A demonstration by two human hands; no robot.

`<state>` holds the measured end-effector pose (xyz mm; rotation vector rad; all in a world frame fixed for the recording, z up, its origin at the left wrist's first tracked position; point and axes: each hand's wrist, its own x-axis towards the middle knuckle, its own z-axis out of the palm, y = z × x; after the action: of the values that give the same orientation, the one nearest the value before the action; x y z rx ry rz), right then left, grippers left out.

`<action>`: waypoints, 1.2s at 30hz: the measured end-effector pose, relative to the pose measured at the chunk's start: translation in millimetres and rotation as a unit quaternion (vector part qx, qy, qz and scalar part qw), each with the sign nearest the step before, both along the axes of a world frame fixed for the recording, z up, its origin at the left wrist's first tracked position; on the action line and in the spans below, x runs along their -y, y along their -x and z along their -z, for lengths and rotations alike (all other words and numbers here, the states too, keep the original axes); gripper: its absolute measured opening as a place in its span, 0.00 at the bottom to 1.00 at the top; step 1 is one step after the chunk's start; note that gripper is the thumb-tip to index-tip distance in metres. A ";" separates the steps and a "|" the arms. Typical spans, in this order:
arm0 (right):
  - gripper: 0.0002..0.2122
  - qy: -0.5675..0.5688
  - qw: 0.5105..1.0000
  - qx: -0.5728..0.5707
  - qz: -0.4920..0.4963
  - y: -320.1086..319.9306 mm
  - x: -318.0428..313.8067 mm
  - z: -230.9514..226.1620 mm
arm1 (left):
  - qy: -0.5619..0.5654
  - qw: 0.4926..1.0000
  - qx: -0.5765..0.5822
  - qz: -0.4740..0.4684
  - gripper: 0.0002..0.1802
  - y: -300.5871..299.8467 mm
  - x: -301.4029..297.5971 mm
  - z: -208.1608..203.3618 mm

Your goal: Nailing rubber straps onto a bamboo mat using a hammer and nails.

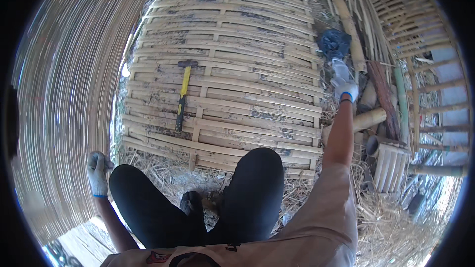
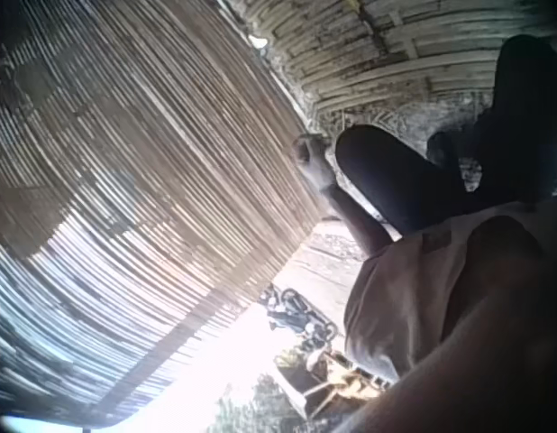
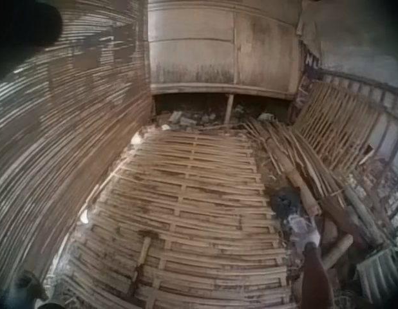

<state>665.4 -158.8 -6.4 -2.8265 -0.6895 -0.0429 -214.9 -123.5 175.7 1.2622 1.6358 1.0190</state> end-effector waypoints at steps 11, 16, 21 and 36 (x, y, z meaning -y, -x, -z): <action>0.30 -0.176 0.891 -0.155 -0.388 333.4 -132.1 -103.5 | -0.115 0.978 -0.158 0.072 0.13 -16.6 -44.9 8.7; 0.37 -0.121 0.773 -0.182 -0.595 505.2 -181.1 -5.6 | -0.139 0.957 -0.252 0.046 0.16 1.3 -104.3 -36.8; 0.44 0.049 0.847 -0.190 -0.494 565.3 -185.1 9.6 | -0.140 0.950 -0.279 0.023 0.17 10.7 -104.6 -57.9; 0.50 -0.075 0.847 -0.195 -0.489 561.8 -183.4 31.2 | 0.006 0.970 -0.241 0.038 0.12 156.6 -105.4 204.7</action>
<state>103.6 24.5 -37.6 -1.9228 -1.7876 0.5919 -371.5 -18.1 -28.9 1.6417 1.9282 0.6835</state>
